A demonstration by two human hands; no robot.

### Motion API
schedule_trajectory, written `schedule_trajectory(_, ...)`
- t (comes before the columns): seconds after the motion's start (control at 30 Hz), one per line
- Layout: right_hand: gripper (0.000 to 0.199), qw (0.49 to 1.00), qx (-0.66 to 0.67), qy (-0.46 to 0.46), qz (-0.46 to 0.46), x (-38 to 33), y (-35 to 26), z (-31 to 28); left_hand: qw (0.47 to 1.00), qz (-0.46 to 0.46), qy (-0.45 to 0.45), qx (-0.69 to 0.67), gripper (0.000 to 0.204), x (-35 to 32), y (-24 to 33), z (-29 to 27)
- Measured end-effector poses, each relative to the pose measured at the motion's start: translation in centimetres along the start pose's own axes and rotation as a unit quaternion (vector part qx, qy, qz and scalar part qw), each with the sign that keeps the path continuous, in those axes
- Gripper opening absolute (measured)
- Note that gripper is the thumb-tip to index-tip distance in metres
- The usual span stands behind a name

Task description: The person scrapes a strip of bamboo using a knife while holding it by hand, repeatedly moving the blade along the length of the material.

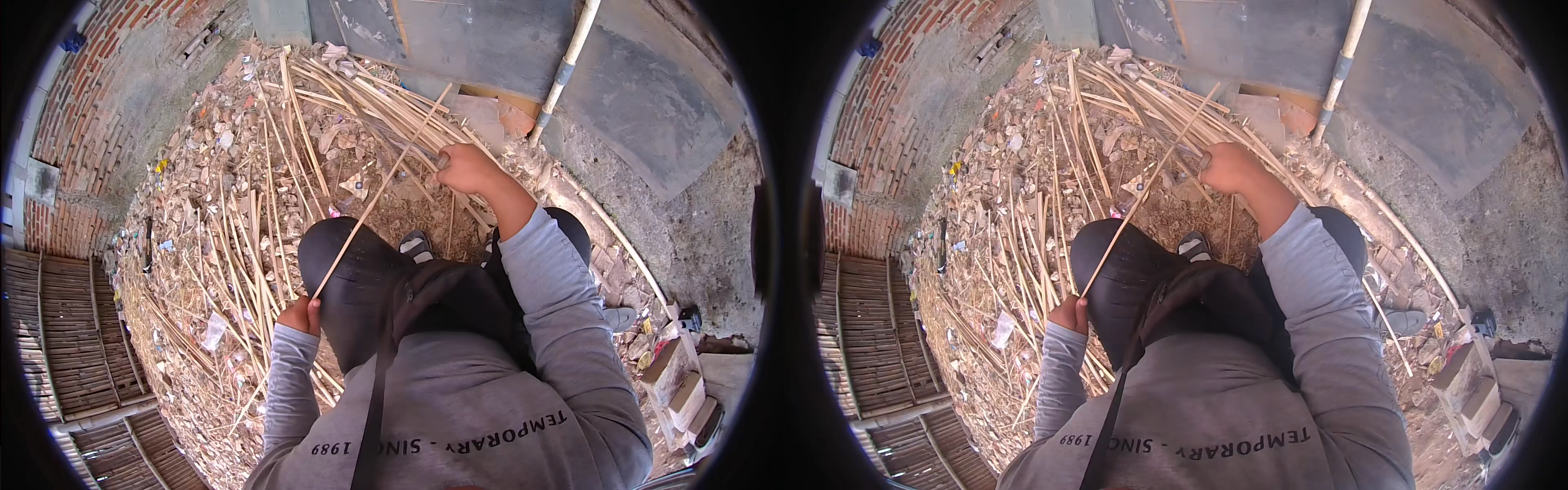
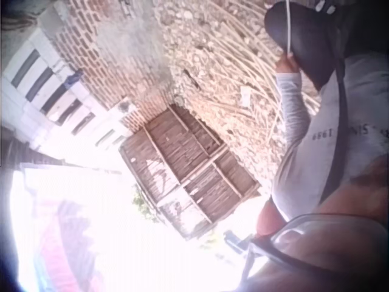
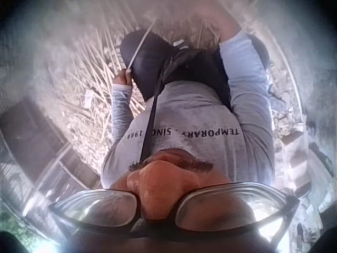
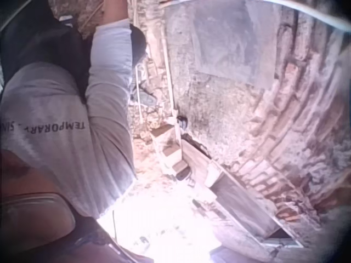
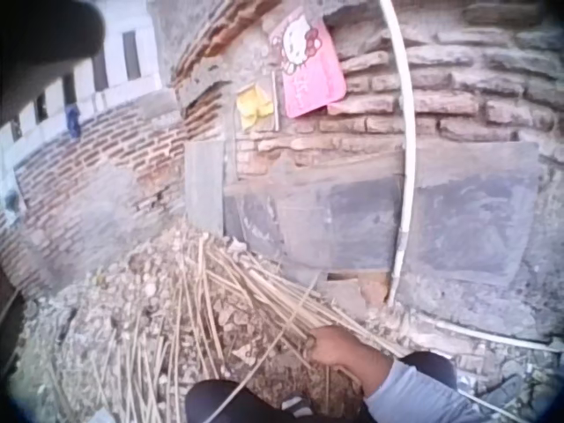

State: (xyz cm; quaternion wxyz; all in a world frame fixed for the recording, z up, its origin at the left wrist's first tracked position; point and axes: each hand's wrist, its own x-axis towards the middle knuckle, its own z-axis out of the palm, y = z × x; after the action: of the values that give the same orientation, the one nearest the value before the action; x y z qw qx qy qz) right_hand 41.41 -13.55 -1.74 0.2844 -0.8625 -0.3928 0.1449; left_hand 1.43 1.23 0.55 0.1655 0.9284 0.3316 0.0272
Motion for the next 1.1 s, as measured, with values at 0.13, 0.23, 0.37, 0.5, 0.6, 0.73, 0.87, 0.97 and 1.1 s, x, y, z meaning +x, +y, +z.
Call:
schedule_trajectory(0.13, 0.032, 0.993, -0.06, -0.088, -0.05, -1.5, -2.8, -0.6, 1.0, -0.006, 0.003, -0.021, 0.033, -0.8, -1.4, -0.2)
schedule_trajectory(0.23, 0.032, 0.988, -0.063, -0.119, -0.074, -1.7, -2.3, 0.5, 1.0, 0.004, 0.004, -0.016, 0.029, -1.2, -1.3, -1.0)
schedule_trajectory(0.37, 0.033, 0.995, -0.024, -0.095, -0.021, -0.2, -0.2, 0.9, 0.999, 0.01, 0.025, 0.02, 0.03, -1.9, -1.8, -1.6)
schedule_trajectory(0.5, 0.031, 0.995, -0.06, -0.076, -0.027, -1.1, -2.7, 0.4, 0.999, -0.006, 0.037, 0.029, 0.032, -2.2, -2.2, -1.5)
schedule_trajectory(0.6, 0.028, 0.984, -0.11, -0.122, -0.068, -2.9, -5.5, 0.4, 0.999, -0.006, 0.039, 0.031, 0.031, -2.3, -2.4, -1.0)
schedule_trajectory(0.73, 0.027, 0.983, -0.113, -0.116, -0.09, -3.4, -6.1, 0.8, 0.999, -0.009, 0.029, 0.024, 0.029, -2.9, -2.3, -1.1)
schedule_trajectory(0.87, 0.03, 0.993, -0.069, -0.086, -0.035, -1.7, -3.1, 1.0, 0.996, 0.047, 0.07, 0.04, 0.029, -2.9, -1.7, -1.3)
schedule_trajectory(0.97, 0.032, 0.988, -0.113, -0.103, -0.005, -2.1, -5.0, -0.4, 1.0, -0.01, 0.025, 0.014, 0.03, -3.5, -2.8, -1.7)
schedule_trajectory(1.1, 0.024, 0.979, -0.126, -0.148, -0.062, -3.5, -6.2, 0.6, 1.0, -0.015, 0.003, 0.009, 0.032, -3.9, -3.1, -2.4)
